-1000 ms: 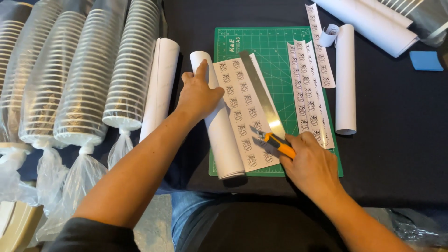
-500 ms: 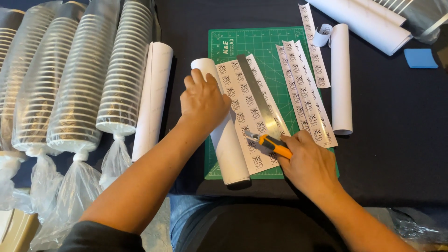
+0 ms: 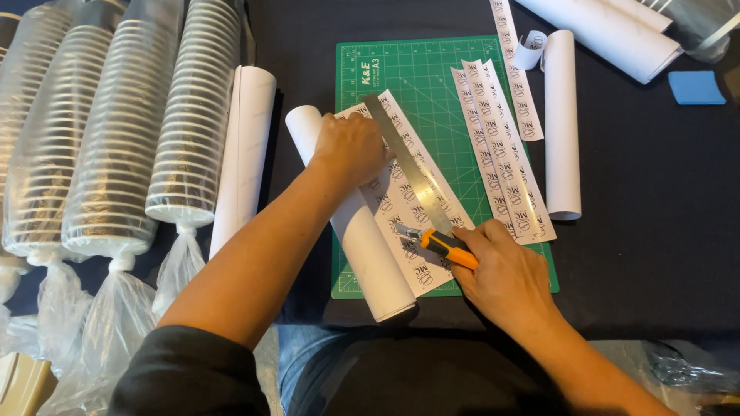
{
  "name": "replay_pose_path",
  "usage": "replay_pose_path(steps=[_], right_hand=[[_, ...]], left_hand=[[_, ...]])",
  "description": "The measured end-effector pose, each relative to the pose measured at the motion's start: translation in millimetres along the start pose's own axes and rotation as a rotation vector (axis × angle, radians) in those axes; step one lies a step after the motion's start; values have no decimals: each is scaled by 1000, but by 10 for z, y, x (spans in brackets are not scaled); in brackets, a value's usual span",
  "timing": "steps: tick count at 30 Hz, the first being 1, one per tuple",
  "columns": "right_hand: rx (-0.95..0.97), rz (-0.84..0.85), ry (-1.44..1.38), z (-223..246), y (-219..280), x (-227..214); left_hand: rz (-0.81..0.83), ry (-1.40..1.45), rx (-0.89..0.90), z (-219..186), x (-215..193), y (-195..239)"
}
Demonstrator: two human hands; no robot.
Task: The person is precisely cutting strips of printed paper from a roll using a rotary cutter and a metal ruler on a cutting mat.
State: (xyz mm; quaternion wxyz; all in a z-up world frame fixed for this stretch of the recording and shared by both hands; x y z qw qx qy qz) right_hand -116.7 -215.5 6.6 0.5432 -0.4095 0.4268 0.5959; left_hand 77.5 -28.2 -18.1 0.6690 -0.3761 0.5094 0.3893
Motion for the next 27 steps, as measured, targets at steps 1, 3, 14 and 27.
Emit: replay_pose_path(steps=[1,3,14,27], right_hand=[[0,1,-2,9,0,-8],[-4,2,-1,26,8,-24],[-20,73,45,3,55,91],[-118,-282,23,-110,419,146]], left_hand=[[2,-1,0,19,-5,29],[-98,46,-32,80,-95,99],[100,236,3,95,-310,306],[57,247,94,107,-26,176]])
Point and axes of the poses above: each hand's wrist, its own y-axis away from the middle knuckle, its own x-axis out of the palm, z = x × y, the point moved 9 cm from there along -y, towards the middle knuckle, and after that the axes turned 5 degrees about x, right-handed, at the moved point
